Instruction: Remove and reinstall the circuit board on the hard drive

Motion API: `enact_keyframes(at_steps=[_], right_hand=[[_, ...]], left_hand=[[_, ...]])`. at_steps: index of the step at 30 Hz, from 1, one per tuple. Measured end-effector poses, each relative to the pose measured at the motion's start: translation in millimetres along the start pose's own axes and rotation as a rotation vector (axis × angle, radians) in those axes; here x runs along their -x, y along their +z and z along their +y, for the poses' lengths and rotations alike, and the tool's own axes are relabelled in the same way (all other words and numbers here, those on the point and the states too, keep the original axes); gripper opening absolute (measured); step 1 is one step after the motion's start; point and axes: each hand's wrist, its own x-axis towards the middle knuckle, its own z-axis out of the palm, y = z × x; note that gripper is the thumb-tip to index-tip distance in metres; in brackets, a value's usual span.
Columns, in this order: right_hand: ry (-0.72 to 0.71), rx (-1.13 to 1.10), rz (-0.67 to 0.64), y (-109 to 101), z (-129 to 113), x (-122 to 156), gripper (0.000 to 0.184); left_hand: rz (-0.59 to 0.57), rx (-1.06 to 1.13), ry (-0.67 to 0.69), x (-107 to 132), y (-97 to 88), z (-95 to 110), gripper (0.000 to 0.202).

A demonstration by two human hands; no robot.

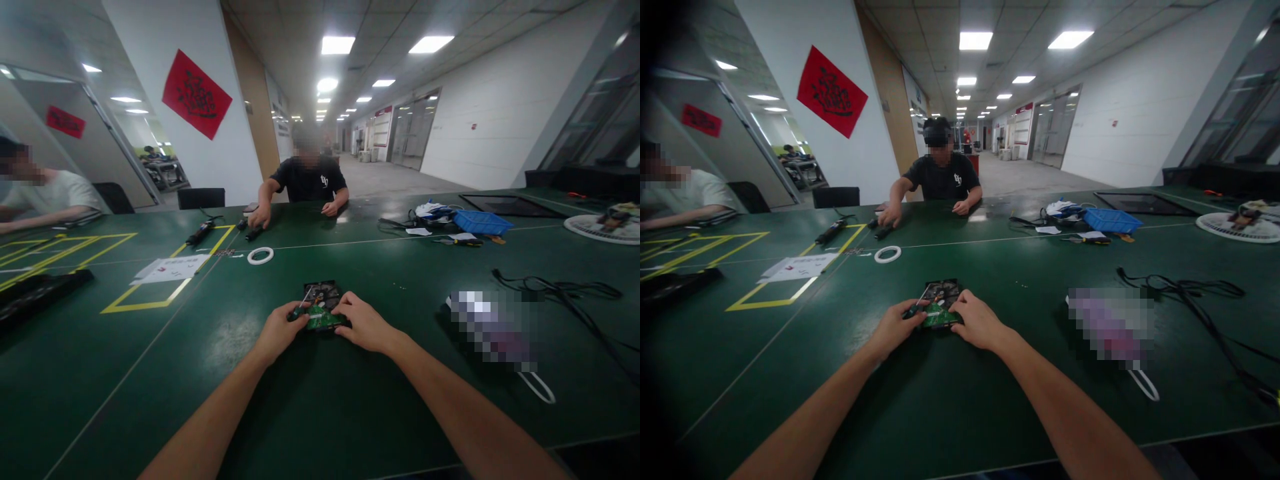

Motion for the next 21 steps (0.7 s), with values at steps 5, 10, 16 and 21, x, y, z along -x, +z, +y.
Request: enact_keyframes(at_steps=[5,10,16,21], right_hand=[[0.003,0.011,0.005,-0.2,-0.2,0.0,0.039],[0.030,0.011,0.004,-0.5,-3.6,0.2,0.039],[0.035,0.034,-0.019,-0.7,-4.2,0.5,0.041],[0.003,0.069,-0.016,0.2,-4.1,-0.9,0.039]], left_hand=[[0.006,0.008,-0.038,0.1,0.4,4.6,0.046],[-0.020,-0.052,0.066,1.9,-5.8,5.3,0.044],[0.061,-0.231,0.107,0.8,-26.8,2.9,0.044],[-0.044,-0.387,0.417,-3.4,-23.1,-2.6,0.027]])
